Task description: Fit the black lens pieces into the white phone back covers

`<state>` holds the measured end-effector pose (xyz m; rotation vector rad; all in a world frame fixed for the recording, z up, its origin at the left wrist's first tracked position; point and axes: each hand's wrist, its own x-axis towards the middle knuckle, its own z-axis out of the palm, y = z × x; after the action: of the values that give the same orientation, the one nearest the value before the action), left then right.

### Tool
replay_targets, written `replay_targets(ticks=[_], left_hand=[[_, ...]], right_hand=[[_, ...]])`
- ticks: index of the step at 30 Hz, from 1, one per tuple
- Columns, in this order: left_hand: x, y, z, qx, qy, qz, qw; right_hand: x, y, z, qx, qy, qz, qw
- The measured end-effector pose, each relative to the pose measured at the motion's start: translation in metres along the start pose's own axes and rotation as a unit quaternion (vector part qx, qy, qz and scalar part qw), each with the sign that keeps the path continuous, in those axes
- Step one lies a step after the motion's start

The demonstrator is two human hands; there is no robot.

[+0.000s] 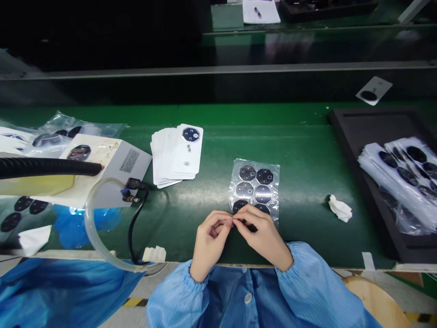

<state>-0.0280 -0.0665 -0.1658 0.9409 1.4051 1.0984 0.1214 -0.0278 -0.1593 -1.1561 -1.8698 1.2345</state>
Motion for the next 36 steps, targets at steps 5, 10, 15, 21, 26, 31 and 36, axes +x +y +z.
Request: replay_targets(ticks=[5, 10, 15, 21, 26, 31, 36], left_hand=[[-0.003, 0.002, -0.001, 0.022, 0.001, 0.02, 1.0], [-0.003, 0.0, -0.001, 0.019, 0.0, 0.025, 0.999], [-0.005, -0.005, -0.003, 0.07, 0.012, 0.042, 0.997], [-0.012, -0.008, -0.01, 0.312, 0.086, 0.132, 0.937], [-0.014, -0.008, -0.012, 0.371, 0.119, 0.17, 0.905], [-0.006, -0.008, -0.005, 0.42, 0.099, 0.222, 0.874], [0.003, -0.007, -0.002, 0.487, 0.019, 0.212, 0.847]], right_hand=[[-0.001, 0.0, 0.001, -0.026, -0.008, -0.02, 0.999], [0.002, 0.004, 0.004, -0.017, 0.004, -0.006, 1.0], [0.005, 0.009, 0.004, -0.033, 0.03, 0.05, 0.998], [0.011, 0.011, -0.006, -0.084, 0.054, 0.072, 0.992], [0.014, 0.013, -0.015, -0.083, 0.064, 0.082, 0.991], [0.014, 0.01, -0.014, -0.048, 0.032, 0.086, 0.995], [0.011, 0.002, -0.01, -0.081, -0.056, 0.062, 0.993]])
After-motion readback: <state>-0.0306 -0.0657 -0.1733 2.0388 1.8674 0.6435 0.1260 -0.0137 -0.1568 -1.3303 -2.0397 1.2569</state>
